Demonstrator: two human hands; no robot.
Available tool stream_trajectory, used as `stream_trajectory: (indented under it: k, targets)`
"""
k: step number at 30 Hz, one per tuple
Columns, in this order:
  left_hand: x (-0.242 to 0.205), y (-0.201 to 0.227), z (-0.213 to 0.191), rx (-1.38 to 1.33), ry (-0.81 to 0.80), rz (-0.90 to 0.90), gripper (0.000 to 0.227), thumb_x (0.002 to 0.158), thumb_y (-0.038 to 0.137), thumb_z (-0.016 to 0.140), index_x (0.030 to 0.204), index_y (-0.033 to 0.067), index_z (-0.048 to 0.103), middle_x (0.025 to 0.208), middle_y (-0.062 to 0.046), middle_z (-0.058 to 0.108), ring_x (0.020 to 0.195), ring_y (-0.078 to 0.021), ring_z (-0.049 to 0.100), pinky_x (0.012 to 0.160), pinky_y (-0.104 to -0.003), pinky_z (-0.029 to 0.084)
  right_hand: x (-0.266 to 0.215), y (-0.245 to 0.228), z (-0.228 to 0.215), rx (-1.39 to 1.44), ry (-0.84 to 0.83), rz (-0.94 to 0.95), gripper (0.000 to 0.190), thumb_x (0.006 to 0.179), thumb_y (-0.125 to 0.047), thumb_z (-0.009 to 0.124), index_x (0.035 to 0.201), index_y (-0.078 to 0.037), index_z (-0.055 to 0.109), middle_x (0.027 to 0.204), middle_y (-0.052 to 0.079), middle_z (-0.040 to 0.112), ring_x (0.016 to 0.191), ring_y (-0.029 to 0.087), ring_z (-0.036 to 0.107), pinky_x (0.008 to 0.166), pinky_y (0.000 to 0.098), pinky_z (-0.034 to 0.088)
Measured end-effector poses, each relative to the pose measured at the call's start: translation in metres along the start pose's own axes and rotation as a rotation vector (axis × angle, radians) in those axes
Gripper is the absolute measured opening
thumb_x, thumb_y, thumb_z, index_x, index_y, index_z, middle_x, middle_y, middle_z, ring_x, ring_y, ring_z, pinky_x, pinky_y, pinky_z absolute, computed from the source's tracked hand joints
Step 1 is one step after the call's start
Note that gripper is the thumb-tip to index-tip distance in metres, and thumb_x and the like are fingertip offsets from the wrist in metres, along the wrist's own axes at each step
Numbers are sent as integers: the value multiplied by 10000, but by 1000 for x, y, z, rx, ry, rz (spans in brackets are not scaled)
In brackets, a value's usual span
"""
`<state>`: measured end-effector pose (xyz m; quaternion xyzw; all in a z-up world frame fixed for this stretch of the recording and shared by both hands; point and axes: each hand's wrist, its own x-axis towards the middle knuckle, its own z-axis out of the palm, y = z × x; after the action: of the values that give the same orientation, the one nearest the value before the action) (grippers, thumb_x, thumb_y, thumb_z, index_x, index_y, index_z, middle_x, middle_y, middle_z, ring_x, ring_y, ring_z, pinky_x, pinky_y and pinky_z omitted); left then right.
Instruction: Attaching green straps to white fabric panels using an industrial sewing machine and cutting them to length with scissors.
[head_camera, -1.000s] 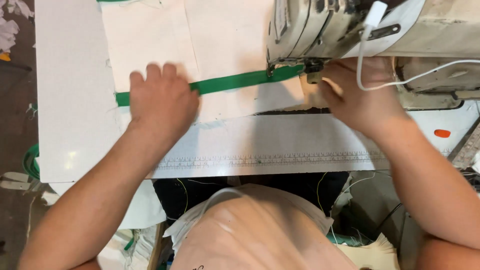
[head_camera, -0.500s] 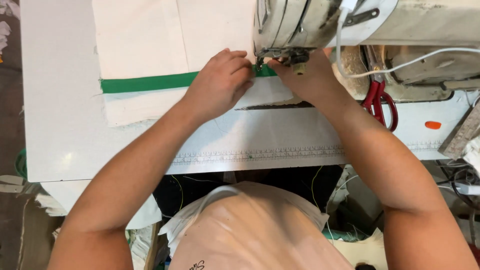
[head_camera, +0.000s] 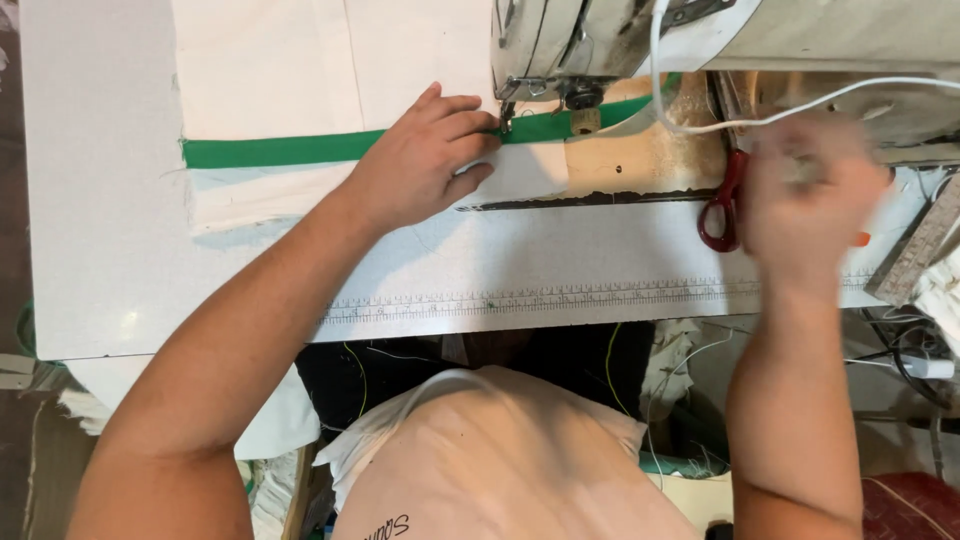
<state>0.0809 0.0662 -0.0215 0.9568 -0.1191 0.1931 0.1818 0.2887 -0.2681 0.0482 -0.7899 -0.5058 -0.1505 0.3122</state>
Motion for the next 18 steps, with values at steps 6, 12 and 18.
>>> stream_trajectory:
  k: [6, 12, 18]
  targets:
    - [1, 0, 1, -4, 17, 25, 241, 1055, 212, 728, 1225, 41, 737, 1348, -137, 699, 1342, -381, 576, 1160, -680, 384, -54, 53, -31, -217, 170, 104, 305, 1263, -134, 638, 1319, 163, 686, 1341, 331, 593, 1315, 456, 472, 1038, 604, 417]
    - [5, -7, -2, 4, 24, 35, 238, 1061, 202, 730, 1230, 36, 737, 1342, -144, 698, 1335, -380, 582, 1159, -679, 385, -57, 50, -20, -169, 170, 145, 361, 1224, -149, 600, 1373, 179, 605, 1458, 355, 501, 1485, 503, 316, 1160, 699, 363]
    - [11, -13, -2, -6, 29, 46, 243, 1066, 181, 722, 1265, 42, 741, 1352, -140, 697, 1322, -390, 590, 1130, -705, 393, -61, 53, -19, -183, 181, 147, 385, 1234, -190, 587, 1358, 173, 625, 1434, 351, 529, 1465, 513, 354, 1144, 691, 377]
